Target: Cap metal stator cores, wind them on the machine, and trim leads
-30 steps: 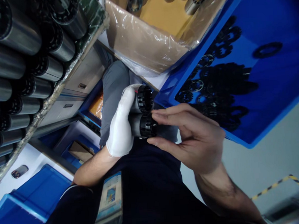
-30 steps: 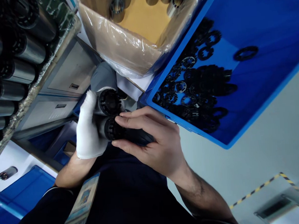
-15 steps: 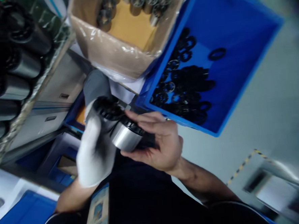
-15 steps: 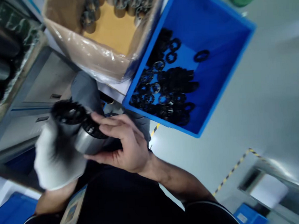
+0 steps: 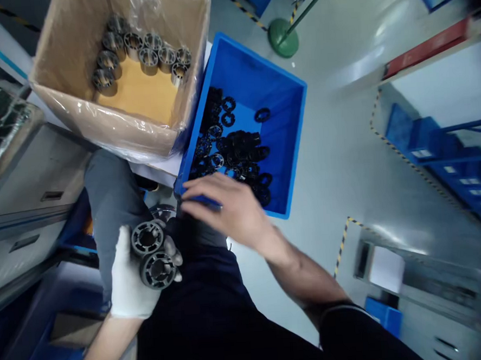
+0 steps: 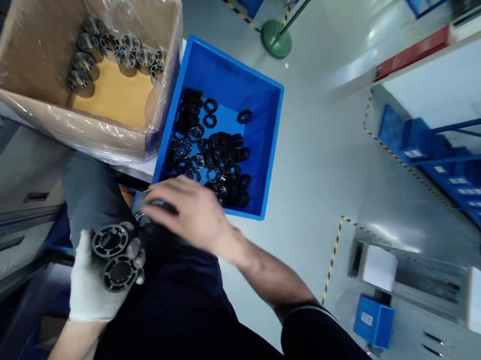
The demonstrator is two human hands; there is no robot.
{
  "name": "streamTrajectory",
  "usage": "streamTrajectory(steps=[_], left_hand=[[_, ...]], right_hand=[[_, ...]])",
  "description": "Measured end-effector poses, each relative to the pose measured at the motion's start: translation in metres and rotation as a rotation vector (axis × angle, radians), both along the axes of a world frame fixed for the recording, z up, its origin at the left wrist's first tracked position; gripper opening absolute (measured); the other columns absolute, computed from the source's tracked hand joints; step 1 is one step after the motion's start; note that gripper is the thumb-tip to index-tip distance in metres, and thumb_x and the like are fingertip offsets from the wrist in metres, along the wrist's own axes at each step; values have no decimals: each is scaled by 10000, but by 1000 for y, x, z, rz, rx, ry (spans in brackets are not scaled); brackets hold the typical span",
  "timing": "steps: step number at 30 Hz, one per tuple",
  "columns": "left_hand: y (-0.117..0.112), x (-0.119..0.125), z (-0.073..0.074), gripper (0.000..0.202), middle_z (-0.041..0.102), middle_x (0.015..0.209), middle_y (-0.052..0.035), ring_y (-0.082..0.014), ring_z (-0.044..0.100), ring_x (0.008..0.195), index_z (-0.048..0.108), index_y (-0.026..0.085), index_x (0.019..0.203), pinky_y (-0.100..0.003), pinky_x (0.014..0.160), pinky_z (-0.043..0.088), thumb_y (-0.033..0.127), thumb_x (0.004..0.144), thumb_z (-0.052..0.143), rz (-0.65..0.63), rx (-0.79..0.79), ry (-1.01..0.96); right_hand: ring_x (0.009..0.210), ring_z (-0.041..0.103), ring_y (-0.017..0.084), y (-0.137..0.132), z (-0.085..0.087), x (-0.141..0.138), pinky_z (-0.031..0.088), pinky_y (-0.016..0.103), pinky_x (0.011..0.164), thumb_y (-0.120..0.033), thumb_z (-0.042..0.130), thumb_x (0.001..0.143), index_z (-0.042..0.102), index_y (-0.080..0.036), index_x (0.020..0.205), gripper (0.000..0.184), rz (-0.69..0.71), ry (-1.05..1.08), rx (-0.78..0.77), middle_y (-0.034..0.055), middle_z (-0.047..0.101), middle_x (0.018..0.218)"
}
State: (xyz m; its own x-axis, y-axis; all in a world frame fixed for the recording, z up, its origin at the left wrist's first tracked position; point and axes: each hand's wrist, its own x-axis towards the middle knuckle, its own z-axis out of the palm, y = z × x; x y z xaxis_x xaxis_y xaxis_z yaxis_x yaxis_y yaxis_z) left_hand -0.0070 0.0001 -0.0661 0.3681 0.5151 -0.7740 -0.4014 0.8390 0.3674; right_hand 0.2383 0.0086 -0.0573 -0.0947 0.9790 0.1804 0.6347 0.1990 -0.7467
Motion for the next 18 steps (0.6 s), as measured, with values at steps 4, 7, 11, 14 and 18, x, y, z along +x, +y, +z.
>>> streamTrajectory(steps=[4,7,11,14,18], left_hand=[[3,5,1,678,716,827,-37,-254,740,766,756,219,1100,-290,451,629,750,773,1021,-49,14,-26],[7,5,8,721,677,805,-26,-225,670,712,745,244,1079,-193,337,473,778,703,1051,-70,-8,-70],[9,0,14,724,641,751,-11,-208,603,647,753,287,1149,-175,302,424,813,727,1017,-67,49,-89],[9,-5,13,732,635,748,-10,-208,598,655,742,277,1136,-177,300,432,816,724,1016,-55,62,-87],[5,-9,7,739,615,753,5,-196,593,653,706,253,1136,-175,305,436,799,742,1011,-60,47,-72]], right_hand=[[1097,822,261,43,-27,58,632,396,975,-342,738,1154,801,-221,1297,198,-233,-413,-386,83,841,1279],[1175,804,381,68,-53,69,634,506,1017,-435,747,1132,737,-162,1441,413,-263,-531,-512,191,784,1415],[1271,776,413,81,-73,61,627,511,1066,-378,756,1089,681,-164,1487,459,-253,-601,-576,210,708,1526],[1228,793,443,83,-77,61,632,541,1045,-334,782,1047,673,-142,1495,499,-257,-633,-620,261,652,1568],[1189,798,427,80,-79,74,621,535,1047,-247,782,1021,759,-151,1364,357,-203,-597,-642,243,734,1402]])
